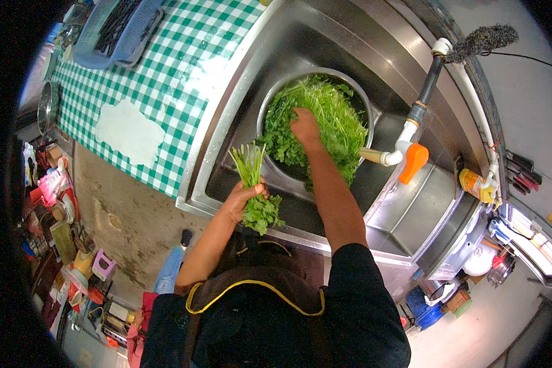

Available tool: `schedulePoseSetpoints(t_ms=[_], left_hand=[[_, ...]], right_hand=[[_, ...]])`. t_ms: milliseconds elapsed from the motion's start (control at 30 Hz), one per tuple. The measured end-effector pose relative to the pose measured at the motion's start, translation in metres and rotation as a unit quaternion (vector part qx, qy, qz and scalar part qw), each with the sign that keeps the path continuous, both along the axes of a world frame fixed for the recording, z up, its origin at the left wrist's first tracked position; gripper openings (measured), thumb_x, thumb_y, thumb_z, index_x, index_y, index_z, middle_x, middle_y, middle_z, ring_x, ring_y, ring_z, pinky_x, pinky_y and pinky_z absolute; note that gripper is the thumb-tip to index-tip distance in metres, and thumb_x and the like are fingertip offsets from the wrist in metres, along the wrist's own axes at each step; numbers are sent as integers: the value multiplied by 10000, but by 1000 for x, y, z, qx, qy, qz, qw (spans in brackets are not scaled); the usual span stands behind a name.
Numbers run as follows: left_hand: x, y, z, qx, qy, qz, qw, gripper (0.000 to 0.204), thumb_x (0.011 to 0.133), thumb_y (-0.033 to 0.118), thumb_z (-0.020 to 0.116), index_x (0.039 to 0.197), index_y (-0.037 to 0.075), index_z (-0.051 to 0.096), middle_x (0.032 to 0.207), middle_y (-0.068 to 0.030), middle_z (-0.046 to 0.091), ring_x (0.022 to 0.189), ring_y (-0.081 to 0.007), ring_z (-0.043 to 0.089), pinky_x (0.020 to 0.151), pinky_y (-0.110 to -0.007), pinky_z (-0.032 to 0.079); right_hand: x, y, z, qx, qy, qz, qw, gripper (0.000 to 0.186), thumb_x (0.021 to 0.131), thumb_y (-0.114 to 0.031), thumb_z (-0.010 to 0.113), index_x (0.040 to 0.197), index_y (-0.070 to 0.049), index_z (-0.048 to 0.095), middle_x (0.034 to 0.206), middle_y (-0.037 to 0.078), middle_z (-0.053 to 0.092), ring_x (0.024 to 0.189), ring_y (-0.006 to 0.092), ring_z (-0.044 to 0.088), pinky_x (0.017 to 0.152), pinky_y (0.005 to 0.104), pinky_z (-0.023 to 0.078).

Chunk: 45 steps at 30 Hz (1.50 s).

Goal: The person stands at a kitchen sink and washes leafy green vegetables by hand. They repeatedly pick up bunches from a metal bowl, rinse them under running water, and place them back into the bowl. A second person briefly appears in the background.

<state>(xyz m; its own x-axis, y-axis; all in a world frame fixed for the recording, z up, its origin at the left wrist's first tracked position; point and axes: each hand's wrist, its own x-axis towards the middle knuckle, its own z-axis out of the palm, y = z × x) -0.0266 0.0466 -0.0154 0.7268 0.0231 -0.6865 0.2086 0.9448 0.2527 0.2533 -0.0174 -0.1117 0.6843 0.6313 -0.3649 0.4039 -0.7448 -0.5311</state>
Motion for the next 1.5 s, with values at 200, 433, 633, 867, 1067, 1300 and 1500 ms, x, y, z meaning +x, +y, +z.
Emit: schedulePoseSetpoints(t_ms=[200,433,633,867,1067,1300,1500], left_hand=[[3,-4,-2,13,5,-18,1000,285,850,134,724,1089,47,594,877,-55,635,823,-184,619,780,-333,492],[0,-3,-6,-7,15,-6,1000,293,845,124,730,1096,57,594,879,-50,626,823,-190,623,761,-339,506],[1,-3,-1,-5,13,-11,1000,298,850,145,724,1093,33,594,880,-67,644,830,-181,622,798,-323,487],[0,-1,2,8,10,-1,1000,267,858,139,717,1079,43,602,872,-53,640,825,-176,622,781,-324,492],[-8,3,4,2,7,19,1000,262,854,143,725,1068,52,606,875,-47,635,818,-171,619,758,-317,496],[-6,11,19,-31,-27,36,999,278,861,133,709,1093,60,575,880,-61,614,843,-198,619,777,-344,506],[11,26,43,20,-92,29,995,286,861,158,712,1084,55,565,891,-70,617,857,-205,616,788,-342,500]], right_hand=[[9,5,16,81,297,-248,919,392,833,-146,654,1209,-34,634,1157,159,665,953,312,662,829,429,512],[-10,53,47,25,-129,65,989,266,764,-102,578,998,-38,688,992,152,666,944,387,622,830,450,499],[2,51,13,19,-181,219,958,275,747,-100,609,1009,-76,692,1102,112,654,1155,312,550,948,440,440],[29,36,4,-39,-75,137,987,412,760,-122,634,1170,-82,656,1276,128,605,1206,334,531,1037,427,405],[18,32,46,115,-153,23,981,363,808,-142,611,1155,-44,656,1253,174,609,1145,374,549,1015,426,422],[-55,-29,64,105,-126,4,986,356,822,-153,625,1156,-35,647,1247,195,603,1156,382,545,1016,486,402],[-114,-69,112,179,223,-251,925,397,927,-259,624,1248,-27,603,1261,146,615,1186,263,567,1022,403,415]])
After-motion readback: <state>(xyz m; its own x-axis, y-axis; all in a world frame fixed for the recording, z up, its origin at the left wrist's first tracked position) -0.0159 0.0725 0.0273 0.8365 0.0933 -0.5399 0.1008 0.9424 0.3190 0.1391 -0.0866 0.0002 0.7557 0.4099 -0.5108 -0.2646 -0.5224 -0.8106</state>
